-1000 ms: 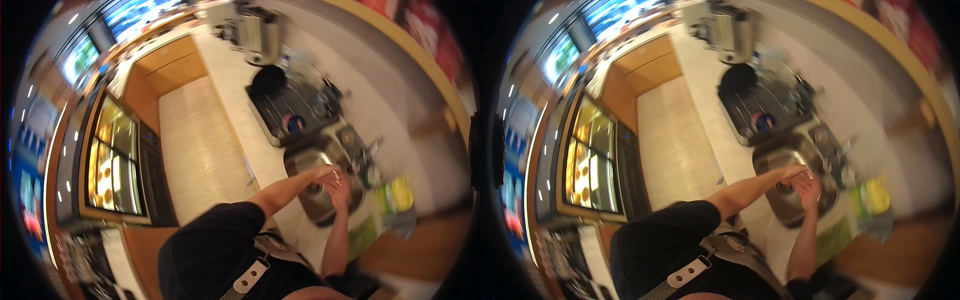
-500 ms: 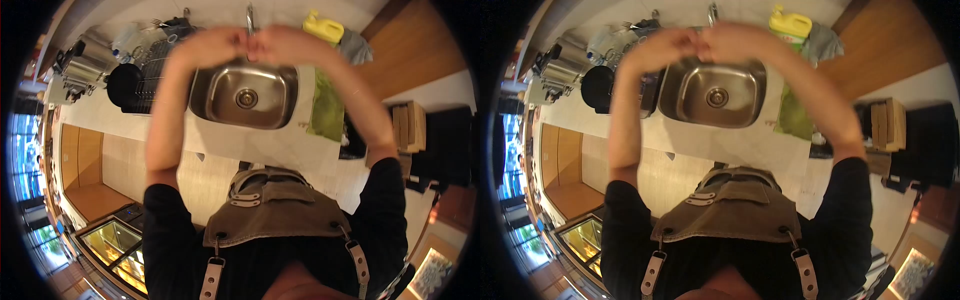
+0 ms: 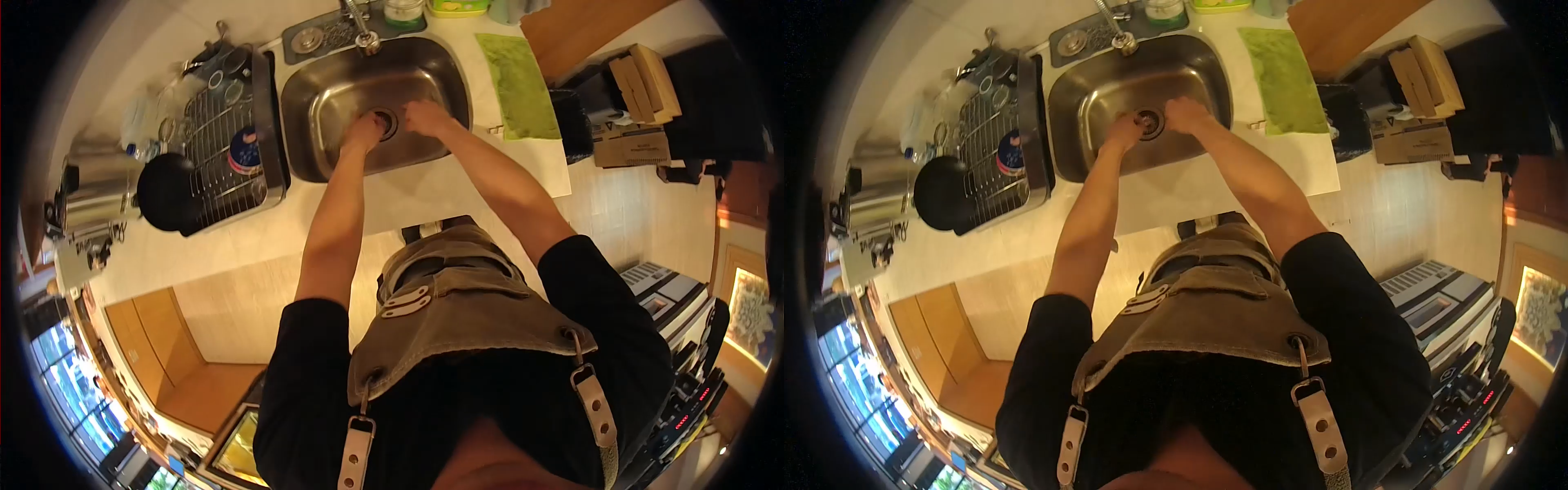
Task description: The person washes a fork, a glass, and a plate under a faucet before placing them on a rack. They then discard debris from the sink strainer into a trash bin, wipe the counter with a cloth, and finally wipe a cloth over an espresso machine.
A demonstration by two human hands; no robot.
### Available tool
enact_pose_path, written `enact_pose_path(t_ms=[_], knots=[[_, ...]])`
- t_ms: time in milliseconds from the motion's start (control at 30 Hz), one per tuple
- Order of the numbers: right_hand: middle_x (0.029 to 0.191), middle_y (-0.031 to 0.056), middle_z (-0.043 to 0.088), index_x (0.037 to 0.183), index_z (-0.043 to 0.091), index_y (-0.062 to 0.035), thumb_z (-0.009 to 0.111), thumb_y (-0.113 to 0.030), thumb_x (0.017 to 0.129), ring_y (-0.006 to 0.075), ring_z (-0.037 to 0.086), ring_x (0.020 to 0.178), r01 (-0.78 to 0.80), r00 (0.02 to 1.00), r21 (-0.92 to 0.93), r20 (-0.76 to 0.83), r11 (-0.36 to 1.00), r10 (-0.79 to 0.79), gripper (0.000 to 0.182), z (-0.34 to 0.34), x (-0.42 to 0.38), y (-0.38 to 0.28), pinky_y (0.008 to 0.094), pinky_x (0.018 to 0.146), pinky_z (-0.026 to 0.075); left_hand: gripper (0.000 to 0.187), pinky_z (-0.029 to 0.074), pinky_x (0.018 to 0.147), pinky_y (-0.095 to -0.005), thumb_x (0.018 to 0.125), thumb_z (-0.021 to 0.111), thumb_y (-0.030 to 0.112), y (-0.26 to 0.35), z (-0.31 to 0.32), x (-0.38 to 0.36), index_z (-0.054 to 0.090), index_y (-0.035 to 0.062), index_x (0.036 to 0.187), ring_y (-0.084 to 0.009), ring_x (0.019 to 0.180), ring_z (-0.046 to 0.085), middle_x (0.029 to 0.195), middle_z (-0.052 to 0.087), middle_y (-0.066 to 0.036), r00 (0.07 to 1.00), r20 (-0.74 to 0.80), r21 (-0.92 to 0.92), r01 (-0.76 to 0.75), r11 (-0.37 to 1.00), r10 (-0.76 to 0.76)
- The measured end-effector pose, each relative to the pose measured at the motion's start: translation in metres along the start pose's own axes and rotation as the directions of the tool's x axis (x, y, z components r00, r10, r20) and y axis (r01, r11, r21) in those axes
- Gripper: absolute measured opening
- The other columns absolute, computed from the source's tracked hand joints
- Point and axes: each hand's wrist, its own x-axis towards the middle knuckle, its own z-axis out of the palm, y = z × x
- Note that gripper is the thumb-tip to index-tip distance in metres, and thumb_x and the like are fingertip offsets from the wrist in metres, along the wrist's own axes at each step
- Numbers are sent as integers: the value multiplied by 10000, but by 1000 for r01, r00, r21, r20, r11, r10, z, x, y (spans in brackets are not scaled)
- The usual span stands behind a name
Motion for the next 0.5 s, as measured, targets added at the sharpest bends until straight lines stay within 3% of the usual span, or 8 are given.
enact_pose_path(t_ms=[33,200,267,300,333,367,433,500], knots=[[1086,124,690,997,737,-139,608,-145,841,345,596,1176,-224,974,282,43,933,221,203,10,-4,-8,493,962,502,336,510,884,-497,794,704,254,5,-2,-13,693,89,1087,-379,1120,601,1008,709,-150,993,-50,-50,108,993,-110],[998,131,710,927,696,-123,654,-131,728,345,660,1023,-208,977,203,-2,957,213,203,-8,-7,-13,470,880,526,166,510,846,-447,757,702,152,43,-69,-39,654,42,870,-365,958,635,888,686,-142,973,-208,-366,17,930,-100],[1092,162,704,1008,739,-145,713,-197,710,345,647,1076,-180,980,286,131,941,148,304,-33,-16,-22,462,924,516,179,508,872,-428,769,693,101,45,-71,-41,675,35,935,-348,950,650,922,692,-149,987,-152,-355,-94,930,42],[1331,221,583,1225,688,-189,784,-297,663,382,589,1184,133,985,253,-137,958,-101,581,3,-14,-4,469,1005,475,296,499,922,-434,813,690,124,39,-64,-40,660,60,1100,-359,1045,632,1061,679,-168,973,-143,-393,-223,892,180],[1507,264,379,1421,535,-237,827,-397,618,446,447,1326,32,998,270,48,962,-47,869,-22,-29,-11,497,1111,373,448,469,978,-449,847,685,183,23,-52,-28,564,88,1267,-382,1123,592,1208,612,-192,932,-103,-266,-362,894,347],[1550,268,294,1514,388,-254,827,-451,627,485,332,1393,100,994,217,-59,971,-89,1009,-51,-46,-22,518,1159,293,606,440,1034,-464,881,680,242,7,-39,-16,468,116,1434,-406,1200,553,1356,545,-215,862,-60,-152,-506,849,503],[1557,282,290,1523,363,-159,798,-374,746,479,292,1414,243,950,466,-291,851,-112,917,-80,-78,-16,539,1169,251,815,368,1114,-412,847,758,367,46,-96,-40,383,75,1510,-350,1320,503,1461,488,-223,933,76,-454,-281,846,351],[1409,198,542,1501,397,-130,718,-318,873,356,575,1222,230,946,547,-321,805,-52,730,-98,-135,-2,424,1052,436,803,358,1118,-400,879,727,421,77,-144,-53,412,-27,1466,-339,1352,478,1461,490,-232,929,241,-391,-173,904,281]])
